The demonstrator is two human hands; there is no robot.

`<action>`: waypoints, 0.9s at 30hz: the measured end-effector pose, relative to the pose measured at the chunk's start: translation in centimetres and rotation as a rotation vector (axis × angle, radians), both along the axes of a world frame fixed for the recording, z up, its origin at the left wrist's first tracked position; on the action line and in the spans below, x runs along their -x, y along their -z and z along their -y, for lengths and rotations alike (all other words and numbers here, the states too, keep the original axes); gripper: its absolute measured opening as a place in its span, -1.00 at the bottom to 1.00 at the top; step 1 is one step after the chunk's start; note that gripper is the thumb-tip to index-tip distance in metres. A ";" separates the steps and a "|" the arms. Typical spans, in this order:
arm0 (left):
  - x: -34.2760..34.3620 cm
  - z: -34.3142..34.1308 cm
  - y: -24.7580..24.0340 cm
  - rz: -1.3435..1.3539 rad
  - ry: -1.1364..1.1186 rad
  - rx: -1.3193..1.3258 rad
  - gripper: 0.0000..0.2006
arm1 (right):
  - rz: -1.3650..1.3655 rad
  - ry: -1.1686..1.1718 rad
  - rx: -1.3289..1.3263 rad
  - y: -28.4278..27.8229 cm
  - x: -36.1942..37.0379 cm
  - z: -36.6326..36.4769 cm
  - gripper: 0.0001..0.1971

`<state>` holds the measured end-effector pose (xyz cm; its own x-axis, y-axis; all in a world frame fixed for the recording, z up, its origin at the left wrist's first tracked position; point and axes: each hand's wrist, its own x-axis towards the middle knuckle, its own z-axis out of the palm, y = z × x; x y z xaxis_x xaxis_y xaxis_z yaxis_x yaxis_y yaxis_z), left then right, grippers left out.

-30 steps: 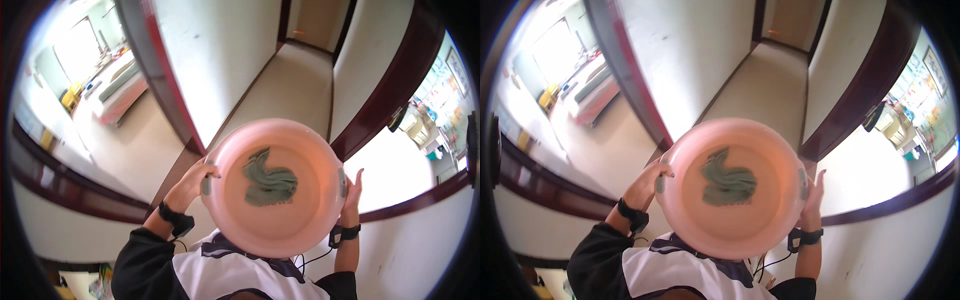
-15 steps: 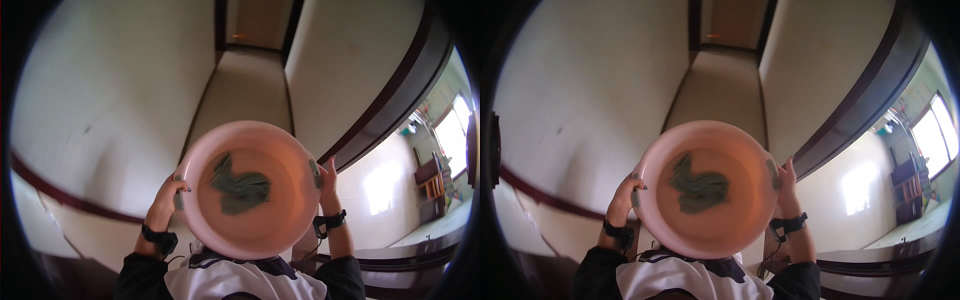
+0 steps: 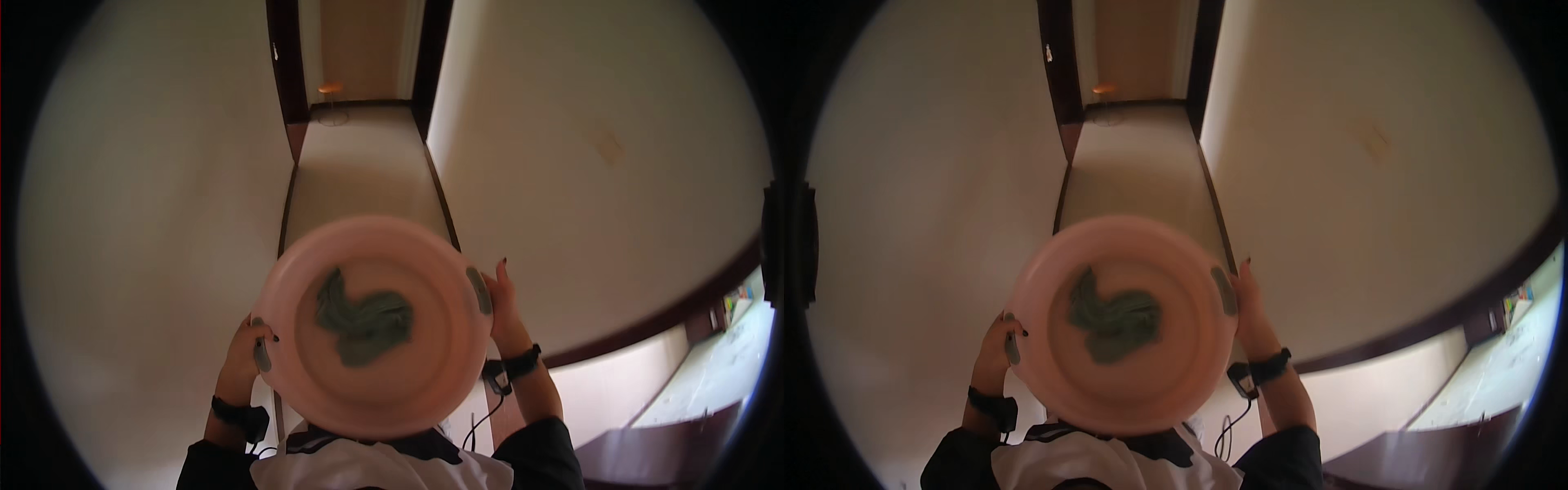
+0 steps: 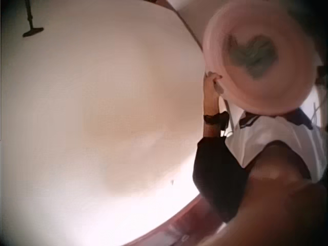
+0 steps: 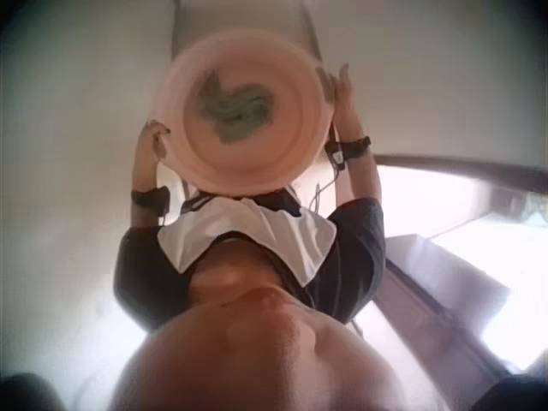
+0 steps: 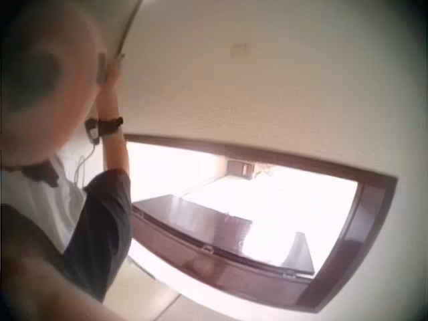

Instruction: The person washes a cloth in a basin, dumps the water into a toilet, refills the basin with water, and then uses the damp cloth to wipe a blue floor scale and the floor.

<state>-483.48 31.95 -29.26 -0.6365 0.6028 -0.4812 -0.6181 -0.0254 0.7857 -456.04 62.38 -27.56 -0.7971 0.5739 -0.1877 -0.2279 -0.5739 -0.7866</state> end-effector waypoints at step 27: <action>23.8 -45.8 -15.8 -0.050 0.092 -0.019 -0.63 | -0.124 -0.011 0.275 -8.6 23.5 -45.1 -0.22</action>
